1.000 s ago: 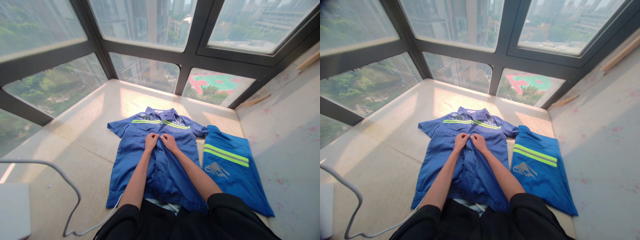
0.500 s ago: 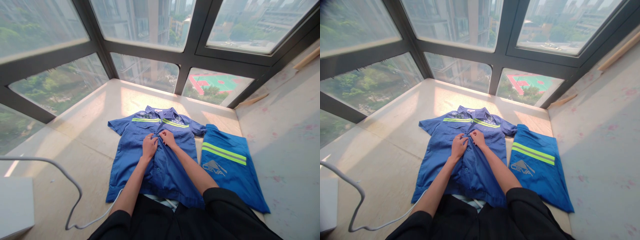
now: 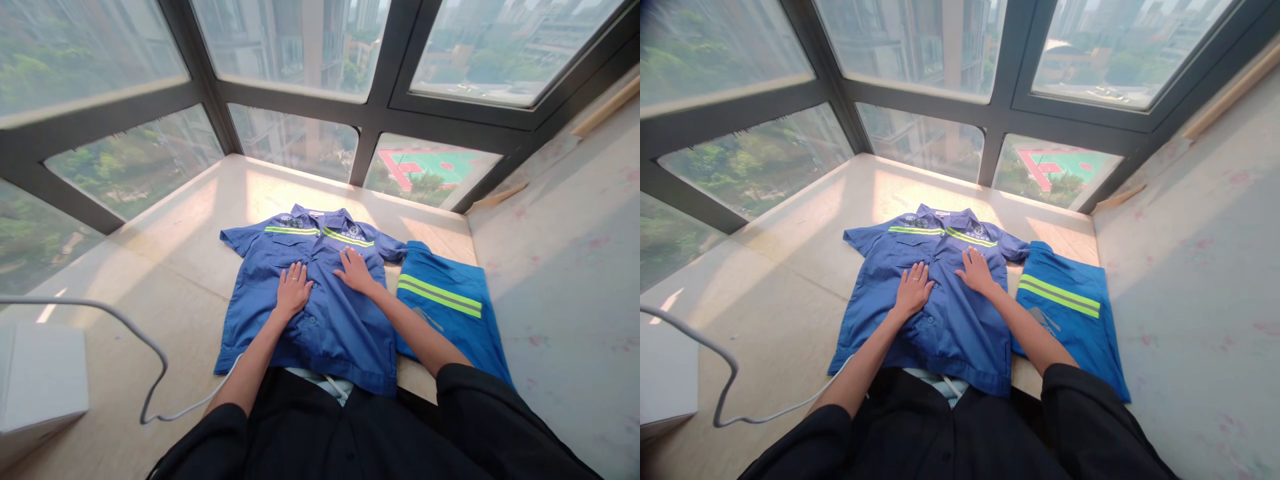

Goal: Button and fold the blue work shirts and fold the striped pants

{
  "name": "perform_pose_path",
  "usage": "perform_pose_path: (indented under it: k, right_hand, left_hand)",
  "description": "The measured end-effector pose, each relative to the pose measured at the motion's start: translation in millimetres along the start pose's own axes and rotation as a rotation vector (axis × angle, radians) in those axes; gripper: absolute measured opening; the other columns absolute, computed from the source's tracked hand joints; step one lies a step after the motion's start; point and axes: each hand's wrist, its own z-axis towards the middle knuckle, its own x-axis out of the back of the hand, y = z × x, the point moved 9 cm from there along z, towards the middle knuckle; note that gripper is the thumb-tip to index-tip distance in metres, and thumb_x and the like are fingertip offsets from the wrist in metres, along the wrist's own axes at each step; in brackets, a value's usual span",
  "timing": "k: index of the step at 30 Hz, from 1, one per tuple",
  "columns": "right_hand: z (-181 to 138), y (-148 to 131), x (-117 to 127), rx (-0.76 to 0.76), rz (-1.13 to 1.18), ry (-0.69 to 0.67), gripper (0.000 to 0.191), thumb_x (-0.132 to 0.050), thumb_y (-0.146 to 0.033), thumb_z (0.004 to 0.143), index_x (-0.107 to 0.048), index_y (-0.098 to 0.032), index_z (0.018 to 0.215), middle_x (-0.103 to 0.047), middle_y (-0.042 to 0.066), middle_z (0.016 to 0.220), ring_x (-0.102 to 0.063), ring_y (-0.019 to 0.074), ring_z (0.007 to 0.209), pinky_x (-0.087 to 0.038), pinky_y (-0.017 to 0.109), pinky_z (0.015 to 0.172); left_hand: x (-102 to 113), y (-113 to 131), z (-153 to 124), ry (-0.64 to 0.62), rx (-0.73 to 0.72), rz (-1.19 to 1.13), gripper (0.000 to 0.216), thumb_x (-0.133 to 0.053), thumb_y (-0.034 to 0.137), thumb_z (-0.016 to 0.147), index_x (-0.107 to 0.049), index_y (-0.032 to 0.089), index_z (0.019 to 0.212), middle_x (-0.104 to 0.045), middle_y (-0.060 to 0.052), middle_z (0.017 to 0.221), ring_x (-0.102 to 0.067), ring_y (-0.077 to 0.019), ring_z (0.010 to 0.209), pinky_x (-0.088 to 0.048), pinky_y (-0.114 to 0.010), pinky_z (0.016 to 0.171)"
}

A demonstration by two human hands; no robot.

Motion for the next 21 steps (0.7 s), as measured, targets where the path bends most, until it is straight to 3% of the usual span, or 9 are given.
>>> perform_pose_path:
  k: [5,10,17,21]
  right_hand:
    - [-10,35,-7,-0.004,-0.13,-0.064,0.077,-0.029,-0.064,0.098,-0.032,-0.012,0.154,-0.024,0.021,0.162,-0.02,0.0341,0.15,-0.017,0.055,0.12]
    - [0,46,-5,0.02,-0.158,-0.066,0.076,-0.026,-0.066,0.097,-0.034,-0.014,0.153,-0.026,0.019,0.162,-0.022,0.0321,0.15,-0.017,0.052,0.12]
    - [16,63,-5,-0.013,-0.103,-0.162,0.077,-0.024,-0.067,0.097,-0.03,-0.017,0.156,-0.021,0.015,0.164,-0.017,0.0278,0.152,-0.014,0.048,0.122]
    - [25,77,-3,-0.045,-0.106,-0.23,0.079,-0.027,-0.067,0.097,-0.027,-0.015,0.157,-0.018,0.017,0.165,-0.016,0.0303,0.152,-0.016,0.05,0.121]
  left_hand:
    - [-4,-6,7,-0.069,-0.105,0.001,0.069,-0.038,0.056,0.096,-0.039,0.016,0.152,-0.033,-0.015,0.159,-0.024,-0.0297,0.15,-0.008,-0.048,0.123]
    - [-5,-9,5,-0.144,-0.158,-0.008,0.086,-0.048,0.069,0.087,-0.034,0.018,0.154,-0.027,-0.014,0.162,-0.019,-0.0297,0.152,-0.005,-0.047,0.124]
    - [1,-9,10,-0.159,-0.191,-0.139,0.077,-0.05,0.059,0.09,-0.037,0.016,0.152,-0.031,-0.014,0.161,-0.022,-0.0279,0.151,-0.014,-0.045,0.124]
    - [19,-25,17,-0.015,-0.082,-0.205,0.063,-0.044,0.046,0.094,-0.044,0.012,0.147,-0.037,-0.016,0.157,-0.025,-0.0278,0.15,-0.02,-0.045,0.122]
